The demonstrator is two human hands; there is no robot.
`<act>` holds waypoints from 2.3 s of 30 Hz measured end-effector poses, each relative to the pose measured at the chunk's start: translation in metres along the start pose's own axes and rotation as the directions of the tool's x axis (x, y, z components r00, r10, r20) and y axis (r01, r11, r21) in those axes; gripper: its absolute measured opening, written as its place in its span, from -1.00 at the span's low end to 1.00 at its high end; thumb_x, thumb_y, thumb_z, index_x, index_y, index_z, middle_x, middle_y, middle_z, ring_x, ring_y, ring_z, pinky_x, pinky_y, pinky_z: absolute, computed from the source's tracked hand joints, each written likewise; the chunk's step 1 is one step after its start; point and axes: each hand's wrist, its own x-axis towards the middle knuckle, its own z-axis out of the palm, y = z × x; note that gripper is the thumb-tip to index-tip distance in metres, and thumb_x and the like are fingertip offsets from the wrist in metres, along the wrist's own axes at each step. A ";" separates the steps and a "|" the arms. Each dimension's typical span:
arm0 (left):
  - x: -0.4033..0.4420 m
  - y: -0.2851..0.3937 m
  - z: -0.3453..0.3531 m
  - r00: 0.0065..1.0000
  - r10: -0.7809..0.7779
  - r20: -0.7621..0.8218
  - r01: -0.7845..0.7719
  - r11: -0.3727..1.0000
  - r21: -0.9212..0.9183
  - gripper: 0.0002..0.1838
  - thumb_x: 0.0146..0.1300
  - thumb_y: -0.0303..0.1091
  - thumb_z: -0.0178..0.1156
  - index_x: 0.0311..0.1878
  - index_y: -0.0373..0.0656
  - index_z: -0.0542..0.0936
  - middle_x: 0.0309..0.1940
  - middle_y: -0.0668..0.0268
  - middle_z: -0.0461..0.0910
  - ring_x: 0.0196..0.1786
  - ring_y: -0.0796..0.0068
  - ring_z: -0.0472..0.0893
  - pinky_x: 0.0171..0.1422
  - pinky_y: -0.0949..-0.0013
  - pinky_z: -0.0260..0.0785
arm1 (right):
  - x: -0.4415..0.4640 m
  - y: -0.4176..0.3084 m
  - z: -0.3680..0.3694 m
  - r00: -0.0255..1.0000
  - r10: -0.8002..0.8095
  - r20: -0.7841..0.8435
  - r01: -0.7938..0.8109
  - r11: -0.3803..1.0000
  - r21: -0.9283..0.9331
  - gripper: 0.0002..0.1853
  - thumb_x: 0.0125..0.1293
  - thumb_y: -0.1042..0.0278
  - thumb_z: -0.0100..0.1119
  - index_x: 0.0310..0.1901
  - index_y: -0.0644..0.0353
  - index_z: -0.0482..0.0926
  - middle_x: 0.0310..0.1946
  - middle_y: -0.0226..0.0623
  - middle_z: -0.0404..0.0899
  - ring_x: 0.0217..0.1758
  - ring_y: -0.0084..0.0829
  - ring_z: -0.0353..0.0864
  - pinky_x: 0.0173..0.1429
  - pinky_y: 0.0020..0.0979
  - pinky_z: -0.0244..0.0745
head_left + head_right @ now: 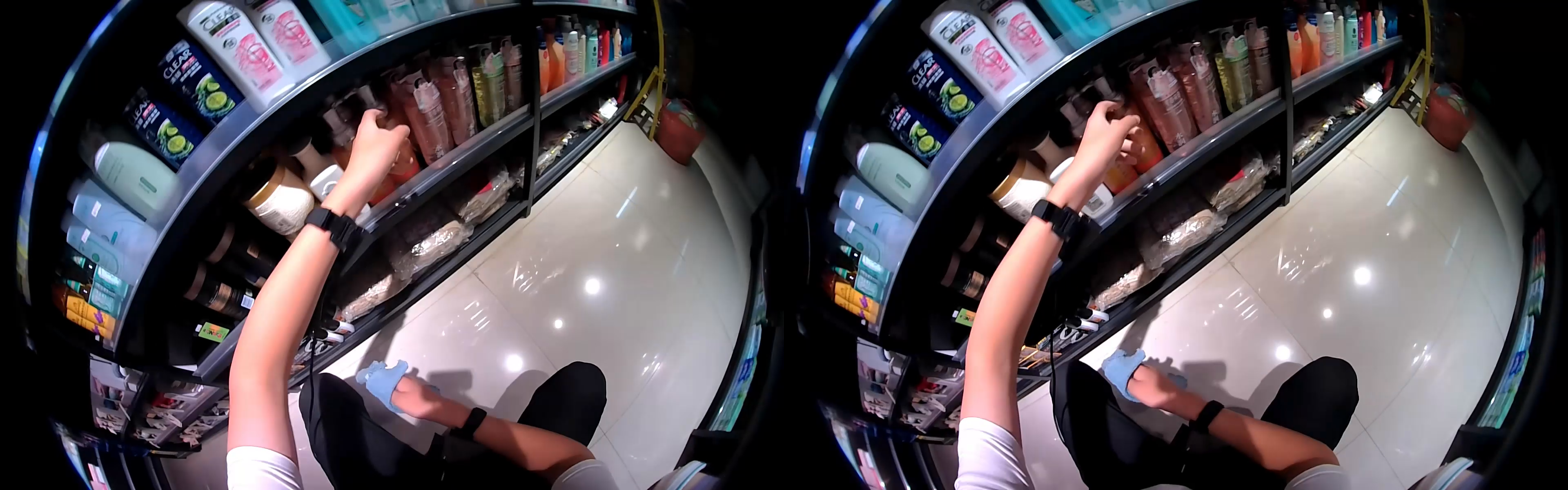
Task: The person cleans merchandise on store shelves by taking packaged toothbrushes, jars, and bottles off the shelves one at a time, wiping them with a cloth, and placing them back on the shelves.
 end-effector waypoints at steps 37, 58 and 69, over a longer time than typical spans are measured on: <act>0.001 0.049 0.076 0.879 0.400 -0.258 -0.444 0.885 -0.138 -0.77 0.21 -0.40 0.39 -0.12 -0.29 0.63 -0.25 0.36 0.68 -0.18 0.64 0.60 -0.04 0.54 0.40 | 0.029 -0.010 -0.005 0.974 -0.044 -0.223 0.180 0.748 0.639 -0.62 0.55 0.22 -0.12 0.24 0.26 0.40 0.11 -0.34 0.51 0.16 -0.54 0.46 0.27 -0.45 0.39; -0.247 -0.139 0.006 0.887 -0.425 -0.180 0.210 0.719 -0.663 -0.61 0.46 -0.06 0.03 -0.24 -0.25 0.56 -0.47 0.27 0.59 -0.39 0.51 0.60 -0.30 0.47 0.46 | 0.008 0.016 -0.041 0.959 0.279 -0.046 -0.180 0.730 0.660 -0.56 0.54 0.09 -0.14 0.17 0.30 0.46 0.05 -0.27 0.55 0.02 -0.52 0.55 0.14 -0.53 0.46; -0.323 -0.169 0.042 0.936 -0.271 -0.226 0.212 0.944 -0.252 -0.43 0.41 -0.40 0.13 0.39 -0.25 0.17 0.10 0.17 0.48 0.05 0.47 0.53 0.12 0.40 0.40 | 0.034 0.038 -0.046 0.925 0.310 -0.220 -0.074 0.714 0.696 -0.56 0.47 0.03 0.03 0.16 0.21 0.43 -0.01 -0.32 0.53 0.00 -0.53 0.54 0.03 -0.46 0.51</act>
